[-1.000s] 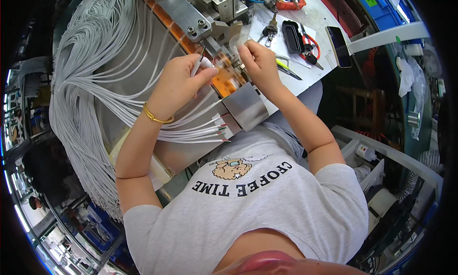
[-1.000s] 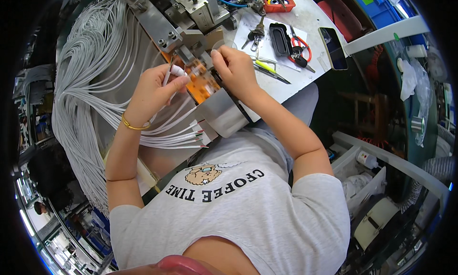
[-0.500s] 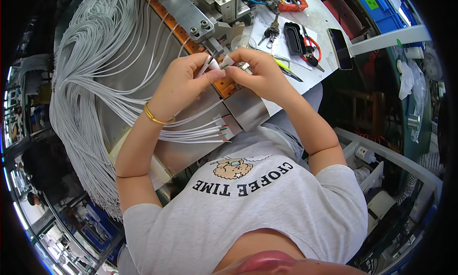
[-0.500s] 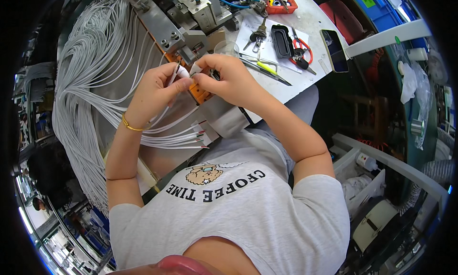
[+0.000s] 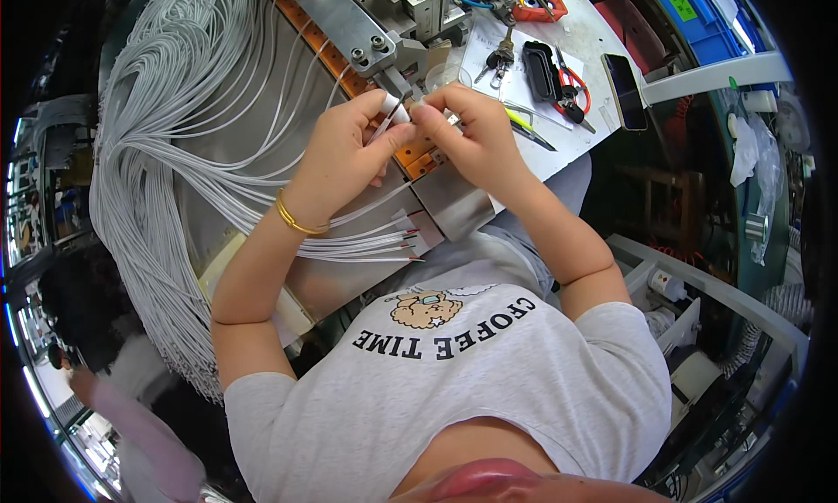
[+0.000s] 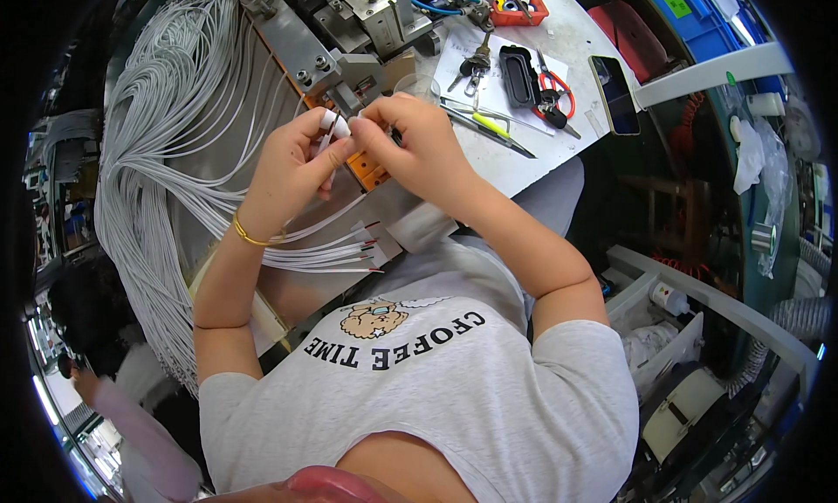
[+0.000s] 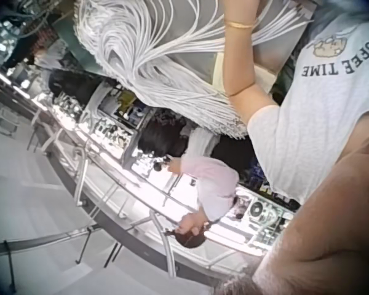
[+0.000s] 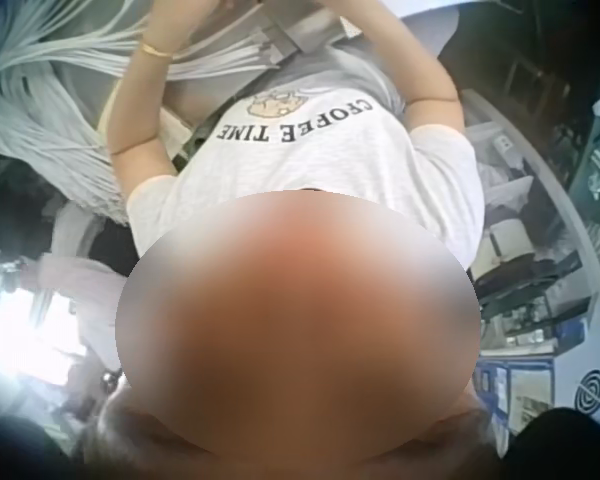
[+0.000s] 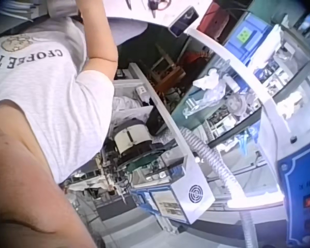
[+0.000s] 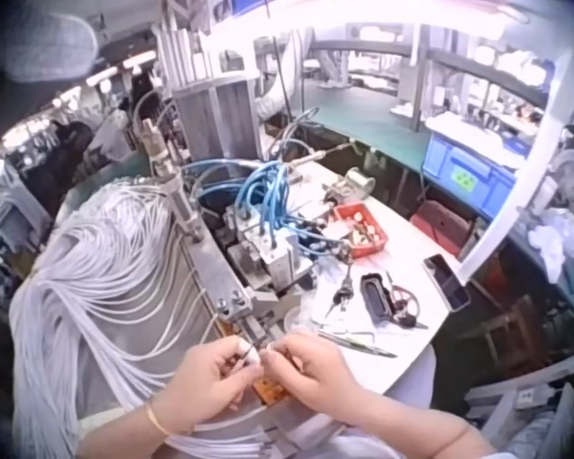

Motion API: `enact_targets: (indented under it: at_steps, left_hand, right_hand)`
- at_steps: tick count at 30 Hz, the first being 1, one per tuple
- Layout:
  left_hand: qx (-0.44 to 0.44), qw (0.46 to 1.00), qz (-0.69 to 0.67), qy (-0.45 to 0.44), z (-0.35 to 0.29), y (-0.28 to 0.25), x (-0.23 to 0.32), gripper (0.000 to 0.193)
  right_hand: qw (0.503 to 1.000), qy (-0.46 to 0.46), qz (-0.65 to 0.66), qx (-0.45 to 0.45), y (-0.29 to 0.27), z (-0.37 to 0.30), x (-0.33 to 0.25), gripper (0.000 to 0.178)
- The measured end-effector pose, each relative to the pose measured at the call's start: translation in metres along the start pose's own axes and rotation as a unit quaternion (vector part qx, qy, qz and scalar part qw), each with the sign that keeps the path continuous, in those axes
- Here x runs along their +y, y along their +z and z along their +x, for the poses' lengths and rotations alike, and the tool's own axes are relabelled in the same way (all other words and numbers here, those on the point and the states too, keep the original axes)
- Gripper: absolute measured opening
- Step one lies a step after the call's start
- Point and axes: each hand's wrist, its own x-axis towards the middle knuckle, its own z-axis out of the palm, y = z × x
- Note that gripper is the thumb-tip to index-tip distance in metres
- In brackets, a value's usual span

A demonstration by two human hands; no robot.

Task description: The person attaches connector components onto the ends of wires using a machine by hand, puts on a back support belt around their waist, and resumes inserting wires into the machine.

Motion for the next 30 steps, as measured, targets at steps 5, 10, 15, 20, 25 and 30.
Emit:
enact_targets:
  at_steps: [5, 10, 15, 20, 25, 30]
  left_hand:
    - [-0.029, 0.99, 0.137, 0.008, 0.009, -0.02, -0.011, 0.021]
    - [-0.035, 0.946, 0.31, 0.087, 0.001, -0.019, -0.012, 0.021]
    - [-0.02, 0.951, 0.303, 0.056, 0.001, -0.017, -0.011, 0.017]
    - [-0.002, 0.947, 0.306, 0.094, 0.001, -0.019, -0.016, 0.018]
    - [-0.046, 0.916, 0.399, 0.017, -0.01, -0.017, 0.009, 0.019]
    - [-0.1, 0.852, 0.514, 0.002, -0.021, -0.012, 0.0, 0.021]
  right_hand:
    - [0.955, 0.21, 0.208, -0.038, 0.001, -0.008, 0.028, 0.018]
    - [0.995, 0.099, 0.006, -0.018, 0.006, -0.005, 0.045, 0.023]
    - [0.996, 0.084, -0.008, -0.032, 0.01, -0.003, 0.05, 0.028]
    - [0.957, 0.206, 0.195, -0.06, 0.018, -0.009, 0.06, 0.026]
    - [0.975, 0.181, 0.123, -0.027, 0.014, -0.009, 0.056, 0.03]
    - [0.987, 0.157, 0.016, 0.033, 0.008, -0.008, 0.048, 0.027]
